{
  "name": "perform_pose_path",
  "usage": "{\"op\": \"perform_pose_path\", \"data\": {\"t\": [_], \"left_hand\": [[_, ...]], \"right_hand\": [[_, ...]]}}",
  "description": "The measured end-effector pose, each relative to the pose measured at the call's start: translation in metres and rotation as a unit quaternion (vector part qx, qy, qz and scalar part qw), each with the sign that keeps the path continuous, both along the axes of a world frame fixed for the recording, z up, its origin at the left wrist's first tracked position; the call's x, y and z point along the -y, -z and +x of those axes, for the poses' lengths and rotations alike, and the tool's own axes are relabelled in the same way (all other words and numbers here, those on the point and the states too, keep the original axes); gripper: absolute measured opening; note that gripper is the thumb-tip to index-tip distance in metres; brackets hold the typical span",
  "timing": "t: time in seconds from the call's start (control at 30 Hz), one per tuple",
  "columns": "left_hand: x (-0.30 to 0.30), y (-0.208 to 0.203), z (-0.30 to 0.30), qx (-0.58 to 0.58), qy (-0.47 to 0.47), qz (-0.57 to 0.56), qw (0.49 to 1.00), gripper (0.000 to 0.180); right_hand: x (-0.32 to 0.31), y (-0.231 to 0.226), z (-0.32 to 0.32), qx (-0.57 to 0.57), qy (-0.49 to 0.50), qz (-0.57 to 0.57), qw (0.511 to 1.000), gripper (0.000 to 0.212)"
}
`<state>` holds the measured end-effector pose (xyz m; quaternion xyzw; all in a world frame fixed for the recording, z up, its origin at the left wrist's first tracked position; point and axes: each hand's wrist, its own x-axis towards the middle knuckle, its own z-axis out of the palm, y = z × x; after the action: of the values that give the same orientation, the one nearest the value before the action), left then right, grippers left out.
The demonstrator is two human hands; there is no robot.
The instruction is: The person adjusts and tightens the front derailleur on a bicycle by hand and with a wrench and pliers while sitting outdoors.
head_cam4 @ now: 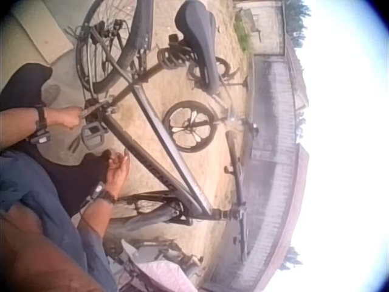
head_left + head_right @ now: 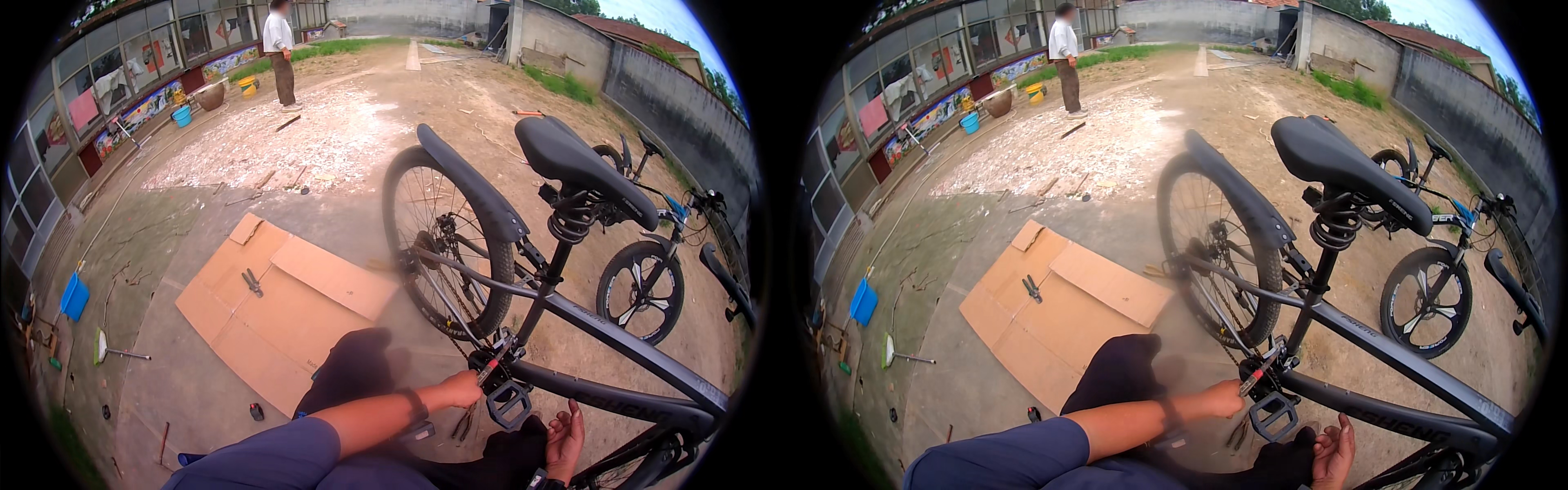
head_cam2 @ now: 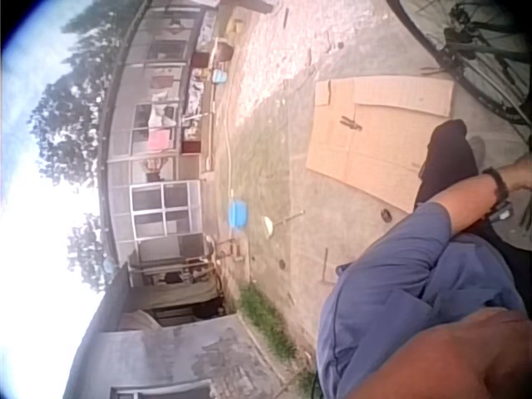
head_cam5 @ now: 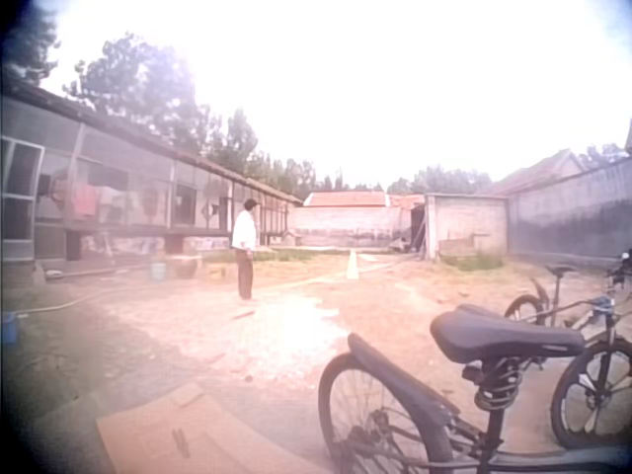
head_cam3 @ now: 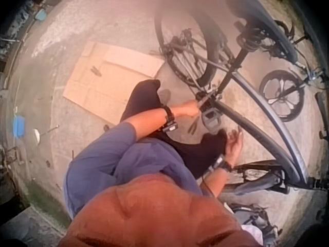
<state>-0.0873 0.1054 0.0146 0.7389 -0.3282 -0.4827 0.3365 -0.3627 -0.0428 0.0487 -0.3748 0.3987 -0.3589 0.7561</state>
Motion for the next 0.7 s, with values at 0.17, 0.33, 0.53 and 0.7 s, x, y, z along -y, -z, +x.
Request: {"op": "perform_pose_path", "data": {"t": [0.17,0.33,0.53,0.7], "left_hand": [[0.001,0.007,0.0,0.01,-0.003,-0.004,1.0,0.034],[0.002,0.015,-0.001,0.028,-0.006,-0.011,1.0,0.034],[0.003,0.016,-0.001,0.035,0.001,-0.01,0.999,0.035],[0.002,0.008,0.002,0.006,0.0,-0.003,1.0,0.035]], "right_hand": [[-0.001,-0.001,0.001,-0.004,0.001,-0.001,1.0,0.049],[-0.002,-0.002,0.001,-0.001,-0.002,-0.001,1.0,0.048],[-0.003,-0.005,0.002,-0.001,-0.005,-0.004,1.0,0.048],[-0.002,-0.004,0.002,-0.002,-0.003,-0.002,1.0,0.048]]}}
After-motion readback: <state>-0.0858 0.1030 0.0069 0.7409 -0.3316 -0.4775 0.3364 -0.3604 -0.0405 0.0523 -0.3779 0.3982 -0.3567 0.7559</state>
